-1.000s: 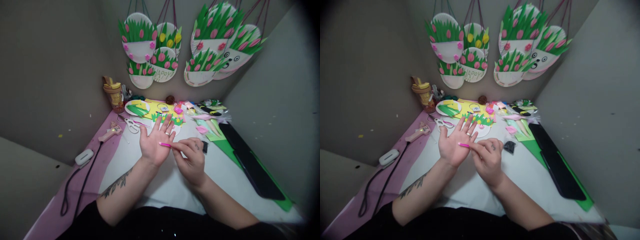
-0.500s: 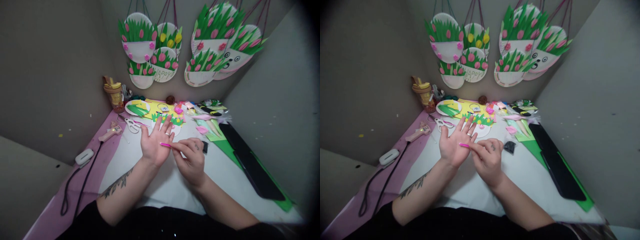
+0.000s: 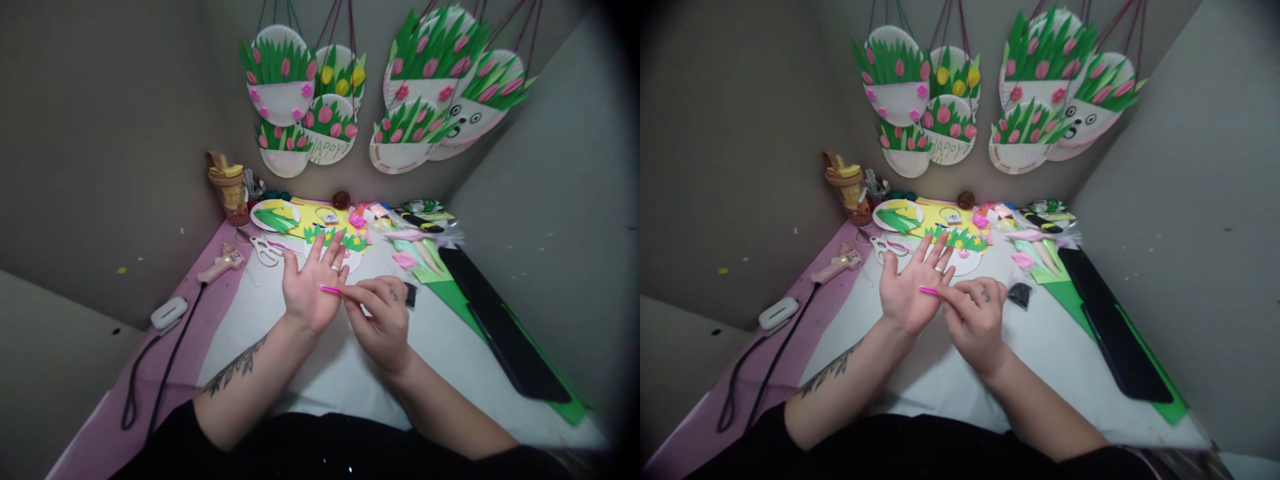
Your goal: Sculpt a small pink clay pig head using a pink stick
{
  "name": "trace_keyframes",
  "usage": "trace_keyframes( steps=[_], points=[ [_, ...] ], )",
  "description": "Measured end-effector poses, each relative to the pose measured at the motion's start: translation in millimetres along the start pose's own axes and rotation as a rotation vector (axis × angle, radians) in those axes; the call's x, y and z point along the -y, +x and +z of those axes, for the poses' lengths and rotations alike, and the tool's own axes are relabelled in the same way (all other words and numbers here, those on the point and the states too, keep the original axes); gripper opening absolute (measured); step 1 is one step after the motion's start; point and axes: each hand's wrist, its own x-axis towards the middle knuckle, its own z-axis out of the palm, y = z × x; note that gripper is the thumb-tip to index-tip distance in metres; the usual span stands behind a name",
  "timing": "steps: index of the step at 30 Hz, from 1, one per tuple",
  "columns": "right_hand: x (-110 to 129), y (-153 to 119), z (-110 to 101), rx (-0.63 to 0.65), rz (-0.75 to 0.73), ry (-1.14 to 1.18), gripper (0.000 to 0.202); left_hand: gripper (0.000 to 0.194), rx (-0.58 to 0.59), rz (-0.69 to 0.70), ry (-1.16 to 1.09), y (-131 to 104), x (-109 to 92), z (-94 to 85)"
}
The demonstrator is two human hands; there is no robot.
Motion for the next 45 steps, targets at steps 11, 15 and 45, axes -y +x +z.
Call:
trace_keyframes(
  steps=[11, 15, 45],
  points=[
    [-0.4, -0.4, 0.7, 0.004, -0.003, -0.009, 0.017, 0.069, 0.013, 0.007, 0.014, 0.3, 1.2, -2.4],
    [-0.9, -0.4, 1.0, 0.004, 0.003, -0.004, 0.017, 0.07, 0.009, 0.004, 0.02, 0.0, 1.0, -1.0],
    [0.0, 0.5, 0.3, -0.006, 0.035, 0.032, 0.014, 0.07, 0.033, -0.012, -0.026, -0.8, -2.0, -1.8]
  ],
)
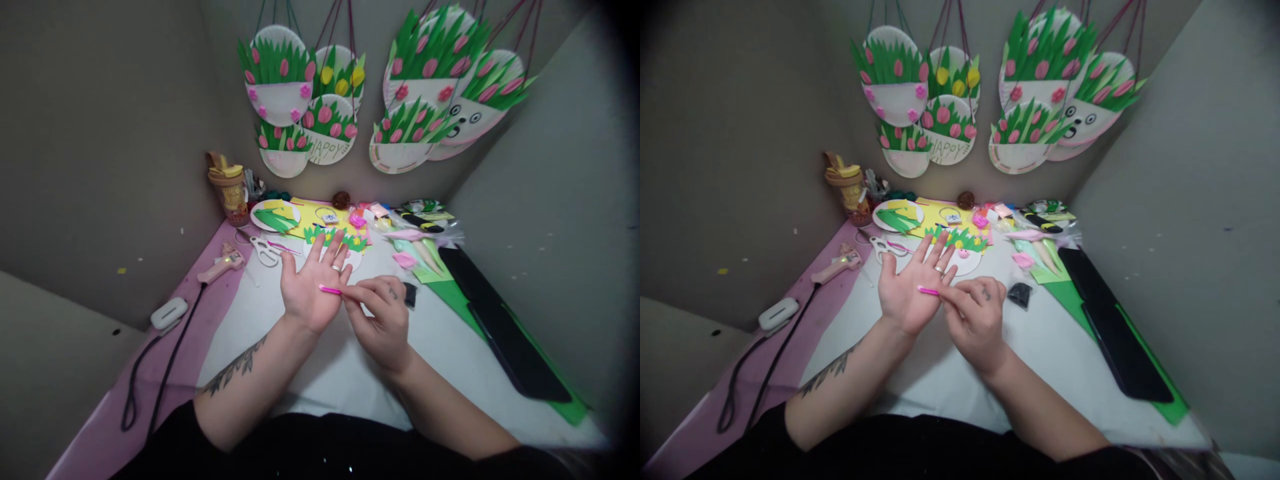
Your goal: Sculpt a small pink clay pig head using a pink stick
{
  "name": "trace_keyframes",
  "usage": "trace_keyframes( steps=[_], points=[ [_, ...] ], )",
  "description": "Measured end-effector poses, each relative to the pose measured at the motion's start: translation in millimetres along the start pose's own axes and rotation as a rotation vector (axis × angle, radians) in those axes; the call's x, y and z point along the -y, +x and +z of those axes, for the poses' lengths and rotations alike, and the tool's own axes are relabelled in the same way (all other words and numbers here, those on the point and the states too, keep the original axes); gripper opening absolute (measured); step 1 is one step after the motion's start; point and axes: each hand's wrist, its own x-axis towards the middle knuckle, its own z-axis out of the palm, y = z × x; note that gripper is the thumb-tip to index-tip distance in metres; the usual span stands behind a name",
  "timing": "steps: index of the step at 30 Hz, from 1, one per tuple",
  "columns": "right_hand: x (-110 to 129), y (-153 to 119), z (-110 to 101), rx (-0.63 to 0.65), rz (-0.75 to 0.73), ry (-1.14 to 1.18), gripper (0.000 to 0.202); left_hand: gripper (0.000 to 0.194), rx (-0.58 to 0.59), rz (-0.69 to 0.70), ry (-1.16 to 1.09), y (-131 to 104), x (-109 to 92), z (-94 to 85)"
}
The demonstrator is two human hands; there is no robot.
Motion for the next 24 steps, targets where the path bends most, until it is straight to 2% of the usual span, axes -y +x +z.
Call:
trace_keyframes(
  steps=[8, 15, 21, 24],
  points=[
    [-0.3, 0.0, 0.6, -0.015, 0.037, 0.011, 0.013, 0.069, -0.004, 0.0, 0.0, -0.3, 0.0, 1.2],
    [0.5, 0.4, 1.0, -0.003, 0.043, 0.002, 0.014, 0.065, -0.056, -0.01, -0.04, -1.0, 0.1, 4.7],
    [0.0, 0.3, 1.5, -0.005, 0.03, -0.009, 0.012, 0.07, 0.008, 0.0, 0.013, -0.7, 1.6, 0.9],
    [-0.3, 0.2, 1.3, 0.001, 0.03, -0.011, 0.012, 0.07, -0.001, -0.001, 0.025, -1.1, 2.2, 1.6]
  ],
)
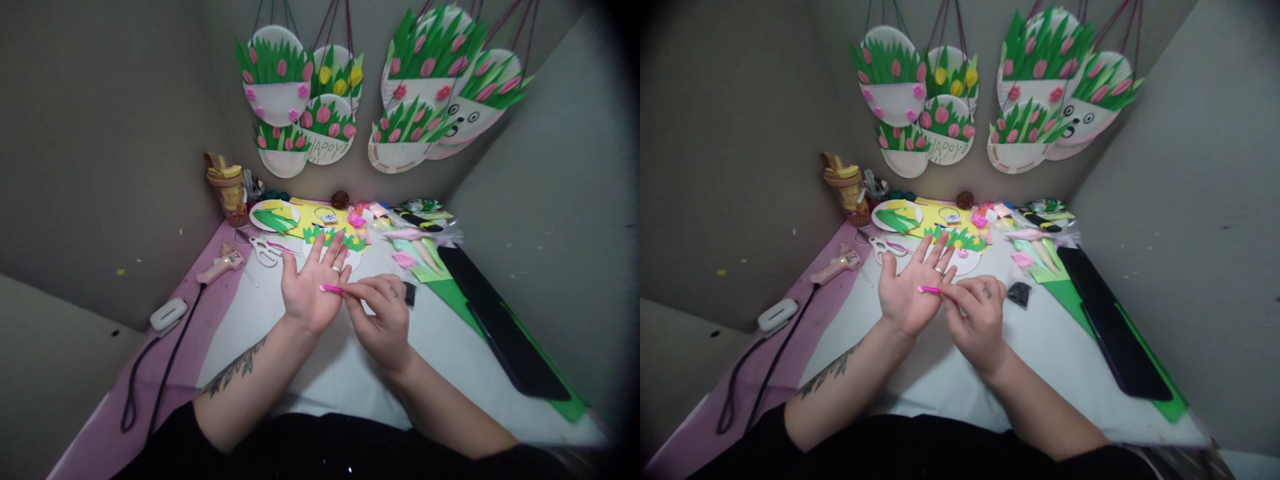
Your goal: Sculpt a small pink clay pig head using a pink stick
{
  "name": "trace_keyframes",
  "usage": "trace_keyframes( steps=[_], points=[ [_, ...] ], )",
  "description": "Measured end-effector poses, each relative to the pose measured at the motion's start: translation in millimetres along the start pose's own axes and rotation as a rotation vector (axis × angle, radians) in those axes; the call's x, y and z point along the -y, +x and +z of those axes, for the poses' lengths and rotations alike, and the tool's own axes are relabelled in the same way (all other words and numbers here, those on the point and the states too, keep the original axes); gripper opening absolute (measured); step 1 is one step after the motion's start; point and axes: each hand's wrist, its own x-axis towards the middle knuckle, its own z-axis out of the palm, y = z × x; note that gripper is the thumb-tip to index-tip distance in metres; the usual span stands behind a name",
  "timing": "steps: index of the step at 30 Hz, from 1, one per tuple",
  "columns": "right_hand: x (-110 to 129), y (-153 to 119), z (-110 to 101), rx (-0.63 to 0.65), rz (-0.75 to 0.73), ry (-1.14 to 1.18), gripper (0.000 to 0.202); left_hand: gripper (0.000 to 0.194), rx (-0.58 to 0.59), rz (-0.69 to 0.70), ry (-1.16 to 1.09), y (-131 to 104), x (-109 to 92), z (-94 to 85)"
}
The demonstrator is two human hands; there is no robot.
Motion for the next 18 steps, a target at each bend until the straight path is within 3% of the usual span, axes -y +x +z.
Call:
trace_keyframes(
  steps=[9, 18],
  points=[
    [0.3, 0.6, -1.1, 0.016, 0.008, 0.007, 0.013, 0.066, -0.027, -0.005, -0.026, -0.4, 0.1, 2.4],
    [-7.3, 5.1, -11.9, -0.003, -0.034, 0.115, 0.014, 0.073, 0.07, -0.092, 0.007, -2.5, -4.3, 1.9]
  ],
)
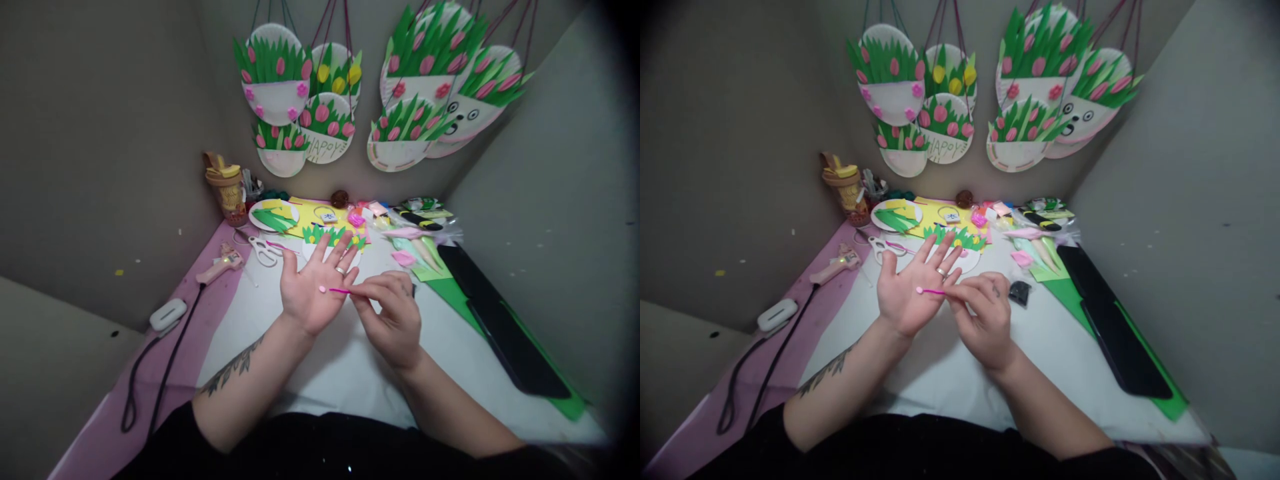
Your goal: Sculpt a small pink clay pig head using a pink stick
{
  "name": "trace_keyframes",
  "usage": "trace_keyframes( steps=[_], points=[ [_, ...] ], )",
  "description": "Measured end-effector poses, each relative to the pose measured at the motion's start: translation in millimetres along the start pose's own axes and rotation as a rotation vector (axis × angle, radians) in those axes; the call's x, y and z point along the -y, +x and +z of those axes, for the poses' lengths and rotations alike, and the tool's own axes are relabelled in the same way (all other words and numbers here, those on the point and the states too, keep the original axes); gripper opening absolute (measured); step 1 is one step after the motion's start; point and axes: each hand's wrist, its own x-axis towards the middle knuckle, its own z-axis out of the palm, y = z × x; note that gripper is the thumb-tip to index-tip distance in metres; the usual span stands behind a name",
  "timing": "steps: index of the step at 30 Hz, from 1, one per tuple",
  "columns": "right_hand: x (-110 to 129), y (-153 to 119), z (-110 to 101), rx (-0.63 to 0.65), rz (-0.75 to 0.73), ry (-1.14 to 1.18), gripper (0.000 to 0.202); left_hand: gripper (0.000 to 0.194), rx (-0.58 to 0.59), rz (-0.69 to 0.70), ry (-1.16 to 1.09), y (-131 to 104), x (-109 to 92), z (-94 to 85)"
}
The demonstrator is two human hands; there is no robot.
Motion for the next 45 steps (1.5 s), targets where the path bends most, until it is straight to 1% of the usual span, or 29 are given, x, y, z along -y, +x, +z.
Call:
trace_keyframes(
  steps=[4, 7, 14, 18, 30, 38, 41, 45],
  points=[
    [-0.6, 0.1, -6.2, 0.021, -0.061, -0.042, 0.019, 0.076, 0.04, -0.031, 0.035, -3.2, 0.1, 4.6],
    [0.0, 0.7, -8.1, 0.016, -0.071, -0.039, 0.02, 0.08, 0.068, -0.061, 0.047, -5.0, 0.4, 6.4],
    [0.0, 1.4, -7.6, 0.003, -0.091, -0.03, 0.023, 0.088, 0.134, -0.115, 0.048, -6.2, 1.9, 3.4],
    [-0.1, 1.4, -7.2, 0.008, -0.106, -0.025, 0.025, 0.089, 0.158, -0.121, 0.048, -6.0, 2.5, 2.2],
    [-0.1, 0.9, -6.6, 0.01, -0.094, -0.034, 0.026, 0.09, 0.138, -0.128, 0.027, -6.0, 4.1, 2.8],
    [-0.1, 2.7, -6.3, 0.019, -0.107, -0.037, 0.023, 0.085, 0.084, -0.103, 0.016, -2.9, 2.4, 1.0],
    [-0.3, 1.7, -5.7, 0.005, -0.088, -0.038, 0.019, 0.081, 0.051, -0.068, 0.017, -2.0, 2.3, 1.3],
    [1.5, -1.4, -1.5, -0.018, -0.03, -0.044, 0.015, 0.077, 0.017, 0.028, 0.002, -1.0, 3.1, 1.5]
  ],
)
